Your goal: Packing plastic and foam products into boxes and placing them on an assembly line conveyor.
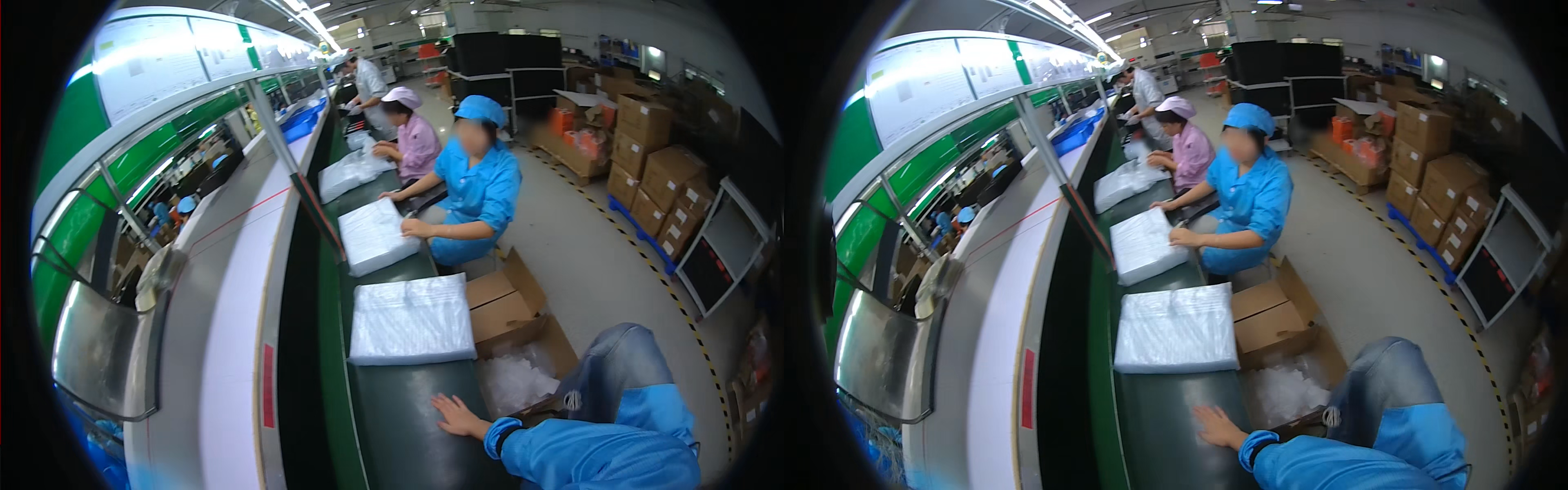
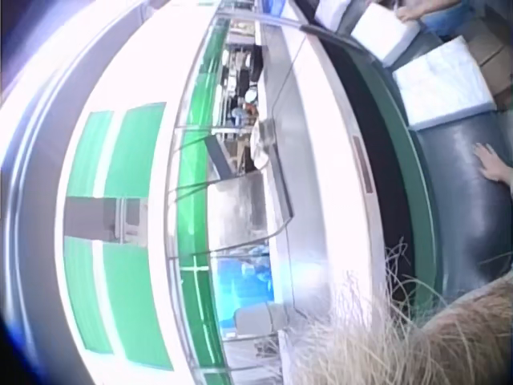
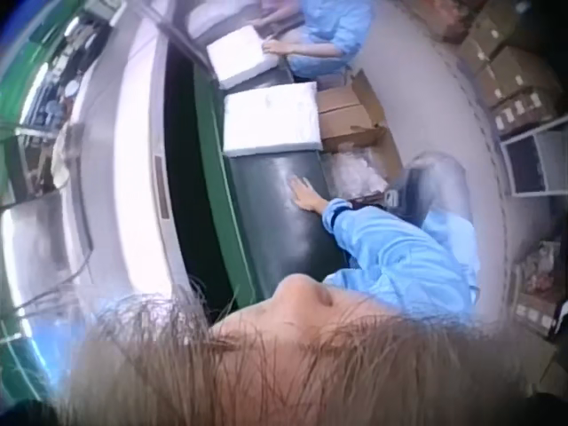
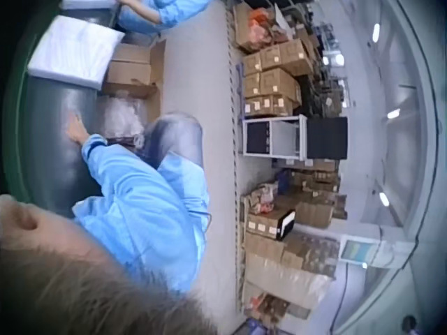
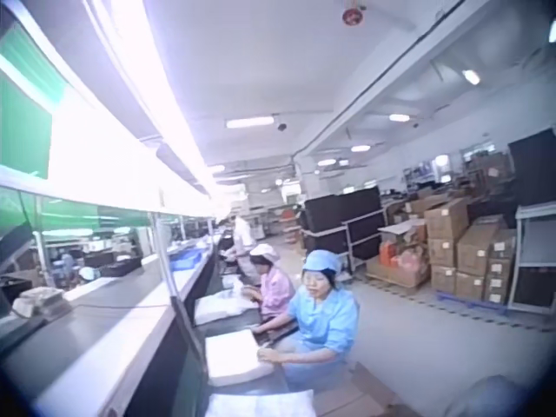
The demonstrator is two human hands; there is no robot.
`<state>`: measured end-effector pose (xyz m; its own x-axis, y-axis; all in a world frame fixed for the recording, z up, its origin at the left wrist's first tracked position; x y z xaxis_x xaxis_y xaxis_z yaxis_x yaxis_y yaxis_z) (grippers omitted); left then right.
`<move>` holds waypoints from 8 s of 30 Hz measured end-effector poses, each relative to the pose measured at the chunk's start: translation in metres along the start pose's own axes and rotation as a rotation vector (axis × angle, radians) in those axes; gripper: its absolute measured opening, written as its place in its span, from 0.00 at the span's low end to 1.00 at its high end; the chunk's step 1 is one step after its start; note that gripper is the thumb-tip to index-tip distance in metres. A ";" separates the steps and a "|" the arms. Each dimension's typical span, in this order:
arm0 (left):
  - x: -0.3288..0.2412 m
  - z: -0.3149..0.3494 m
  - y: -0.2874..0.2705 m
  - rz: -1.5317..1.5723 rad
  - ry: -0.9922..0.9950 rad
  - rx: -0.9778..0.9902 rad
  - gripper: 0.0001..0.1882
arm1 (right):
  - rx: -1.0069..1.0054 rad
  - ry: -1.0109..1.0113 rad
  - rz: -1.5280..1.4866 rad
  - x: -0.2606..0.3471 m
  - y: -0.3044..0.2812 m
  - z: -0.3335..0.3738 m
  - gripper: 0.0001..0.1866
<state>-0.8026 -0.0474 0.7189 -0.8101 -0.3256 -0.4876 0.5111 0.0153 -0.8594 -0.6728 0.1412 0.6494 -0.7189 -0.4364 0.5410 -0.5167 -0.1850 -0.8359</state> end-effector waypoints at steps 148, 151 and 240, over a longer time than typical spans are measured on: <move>-0.079 -0.115 0.019 -0.272 -0.053 -0.649 0.24 | 0.014 -1.034 -0.550 -0.026 -0.077 -0.124 0.08; -0.084 -0.110 0.019 -0.286 -0.035 -0.681 0.23 | -0.048 -1.046 -0.452 -0.015 -0.077 -0.124 0.08; -0.050 -0.073 0.012 -0.033 -0.130 -0.597 0.54 | -0.042 -0.882 -0.521 -0.062 -0.076 -0.021 0.03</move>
<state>-0.7770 0.0378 0.7213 -0.7620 -0.4471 -0.4686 0.2063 0.5182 -0.8300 -0.5984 0.2008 0.6815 0.1889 -0.8059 0.5611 -0.6950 -0.5134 -0.5034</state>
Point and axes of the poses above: each hand's wrist, its own z-axis away from the middle knuckle, its own y-axis out of the palm, x = y × z, the point moved 1 cm from there along -z, towards the middle knuckle, and after that the axes turned 5 degrees about -x, right-handed, at the moved point
